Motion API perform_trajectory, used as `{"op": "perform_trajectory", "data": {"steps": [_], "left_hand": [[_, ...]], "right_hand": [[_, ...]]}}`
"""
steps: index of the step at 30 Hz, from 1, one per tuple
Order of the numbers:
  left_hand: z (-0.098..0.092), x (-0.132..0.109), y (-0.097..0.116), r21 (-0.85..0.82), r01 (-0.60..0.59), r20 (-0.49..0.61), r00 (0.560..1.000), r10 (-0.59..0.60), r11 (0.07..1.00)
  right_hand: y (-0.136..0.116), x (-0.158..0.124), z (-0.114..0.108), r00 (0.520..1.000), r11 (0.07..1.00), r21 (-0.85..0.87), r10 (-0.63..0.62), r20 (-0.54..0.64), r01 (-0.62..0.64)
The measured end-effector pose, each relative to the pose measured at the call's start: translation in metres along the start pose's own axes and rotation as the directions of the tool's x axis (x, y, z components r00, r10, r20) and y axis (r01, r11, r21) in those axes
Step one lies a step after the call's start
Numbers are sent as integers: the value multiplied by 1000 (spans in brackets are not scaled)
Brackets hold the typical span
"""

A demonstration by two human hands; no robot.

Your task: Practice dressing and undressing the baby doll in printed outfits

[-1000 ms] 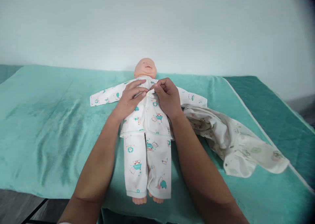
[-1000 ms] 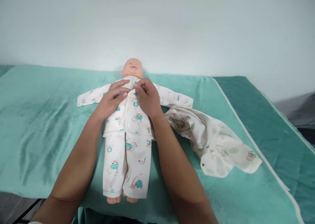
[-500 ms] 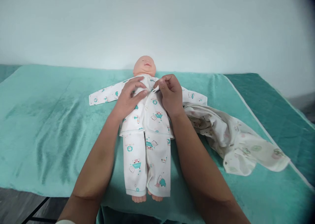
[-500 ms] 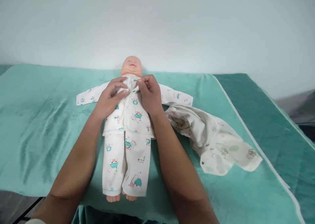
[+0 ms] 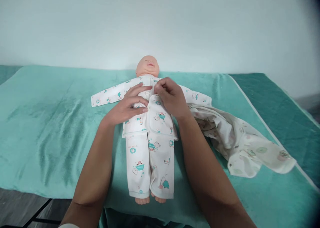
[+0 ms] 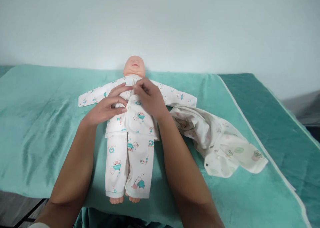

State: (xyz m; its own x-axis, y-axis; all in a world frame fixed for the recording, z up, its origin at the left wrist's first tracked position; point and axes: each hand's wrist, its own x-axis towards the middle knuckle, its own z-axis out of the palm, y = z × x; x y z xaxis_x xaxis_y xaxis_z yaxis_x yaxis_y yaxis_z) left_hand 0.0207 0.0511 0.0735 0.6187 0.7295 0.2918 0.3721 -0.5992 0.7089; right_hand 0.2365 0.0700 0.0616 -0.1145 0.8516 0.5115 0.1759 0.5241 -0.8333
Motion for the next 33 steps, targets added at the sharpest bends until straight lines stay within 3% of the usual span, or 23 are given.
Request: {"op": "perform_trajectory", "data": {"steps": [3,6,12,15,17,20,22,24,25,27,31,33], "left_hand": [[1,0,-4,-39,-5,-14,1000,4,999],[1,0,-4,-55,6,-18,1000,-7,998],[7,3,6,-59,20,-97,995,-25,998],[11,7,5,-174,20,-235,970,-62,984],[11,7,-2,-260,58,-420,892,-167,964],[3,2,-23,-321,205,-663,649,-374,924],[-5,-5,-37,-306,341,-743,498,-447,889],[-12,-12,-47,-226,477,-795,414,-444,849],[-14,-14,-50,-159,535,-812,407,-418,829],[-14,-15,-50,8,604,-818,462,-342,797],[-1,-3,-42,276,495,-671,713,-203,824],[5,5,-42,347,442,-579,795,-182,827]], "right_hand": [[-19,-5,-1,977,994,-95,-38,211,59],[-30,-13,0,962,992,-116,-24,271,57],[-31,-29,9,983,996,23,81,164,-86],[-30,-32,13,992,991,44,123,40,-124],[-27,-30,9,986,990,25,139,-89,-137],[-13,-24,-13,942,964,-127,192,-274,-233],[2,-20,-33,906,875,-320,251,-341,-363],[18,-18,-48,883,754,-477,301,-360,-452],[24,-18,-51,883,726,-515,296,-365,-456],[34,-17,-49,915,734,-563,207,-346,-379],[41,-16,-28,986,764,-634,12,-169,-117],[44,-13,-22,995,764,-641,0,-102,-66]]}}
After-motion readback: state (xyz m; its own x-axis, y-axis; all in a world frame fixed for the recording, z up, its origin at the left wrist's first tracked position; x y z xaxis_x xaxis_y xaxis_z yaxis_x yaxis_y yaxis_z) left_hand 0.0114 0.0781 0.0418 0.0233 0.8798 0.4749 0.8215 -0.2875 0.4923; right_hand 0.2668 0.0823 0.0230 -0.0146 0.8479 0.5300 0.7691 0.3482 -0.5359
